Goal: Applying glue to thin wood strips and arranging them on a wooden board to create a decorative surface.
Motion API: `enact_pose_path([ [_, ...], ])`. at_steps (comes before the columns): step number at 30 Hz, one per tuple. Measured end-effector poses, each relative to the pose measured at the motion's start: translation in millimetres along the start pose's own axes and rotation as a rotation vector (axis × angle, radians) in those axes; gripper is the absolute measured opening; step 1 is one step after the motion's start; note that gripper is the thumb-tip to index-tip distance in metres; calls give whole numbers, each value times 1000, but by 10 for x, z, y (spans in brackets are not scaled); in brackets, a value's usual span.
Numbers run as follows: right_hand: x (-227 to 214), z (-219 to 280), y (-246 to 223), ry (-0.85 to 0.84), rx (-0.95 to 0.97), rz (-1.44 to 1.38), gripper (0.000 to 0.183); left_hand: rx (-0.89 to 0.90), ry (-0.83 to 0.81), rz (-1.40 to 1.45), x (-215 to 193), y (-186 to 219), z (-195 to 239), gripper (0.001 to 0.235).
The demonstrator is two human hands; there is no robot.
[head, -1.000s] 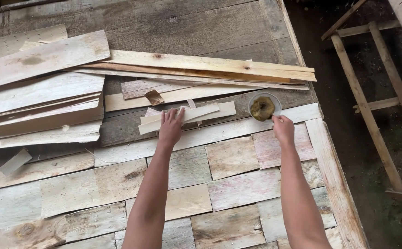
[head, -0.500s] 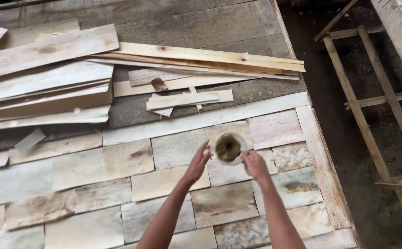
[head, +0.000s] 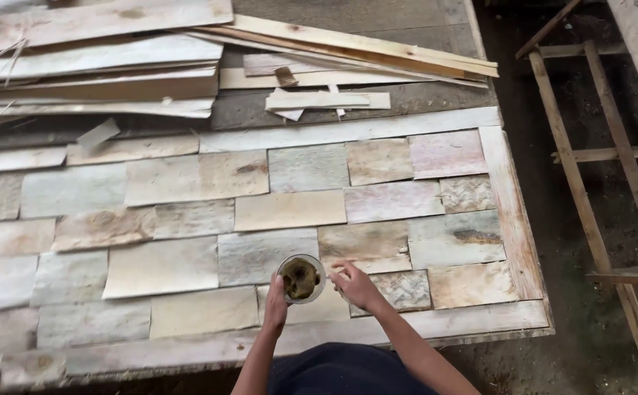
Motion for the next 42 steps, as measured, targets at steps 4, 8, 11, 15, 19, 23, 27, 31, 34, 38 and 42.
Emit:
enact_pose_path([
  [4,242,-10,112,-32,-9,-51,53,-185,103,128,-427,-146,424,80],
  [8,554,-84,245,-52,-27,-179,49,-173,192,222,-848,-588,574,81],
  [11,765,3,92,-57,29,-302,39,-145,216,136,-1187,-612,753,82],
  [15,1268,-4,14,-112,51,-367,39,-87,247,147,-1725,-1188,674,80],
  [19,2055,59,-110,-142,99,-379,40,-83,304,174,-2419,-1529,807,79],
  [23,3028,315,-500,-273,97,-234,35,-94,395,296,-3184,-1918,901,79],
  [27,4045,527,-913,-443,-29,161,24,-83,444,356,-3889,-2188,1102,80],
  [31,4845,799,-1378,-529,-80,233,24,-29,530,396,-4449,-2411,1275,74],
  [34,5362,884,-1584,-631,-175,299,22,-133,586,385,-4740,-2585,1455,75],
  [38,5829,1219,-1948,-757,-143,390,27,-145,672,425,-5045,-2697,1616,71],
  [42,6309,1310,-2206,-839,-221,509,37,-144,721,448,-5412,-2567,1732,64],
])
Point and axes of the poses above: each hand's wrist, its own z-axis away from the middle knuckle, its own x-axis out of the palm, y = z × x, the point moved 4 cm from there along -z, towards the middle knuckle, and after that the axes turned 6 degrees about y, right-handed, at the moved point
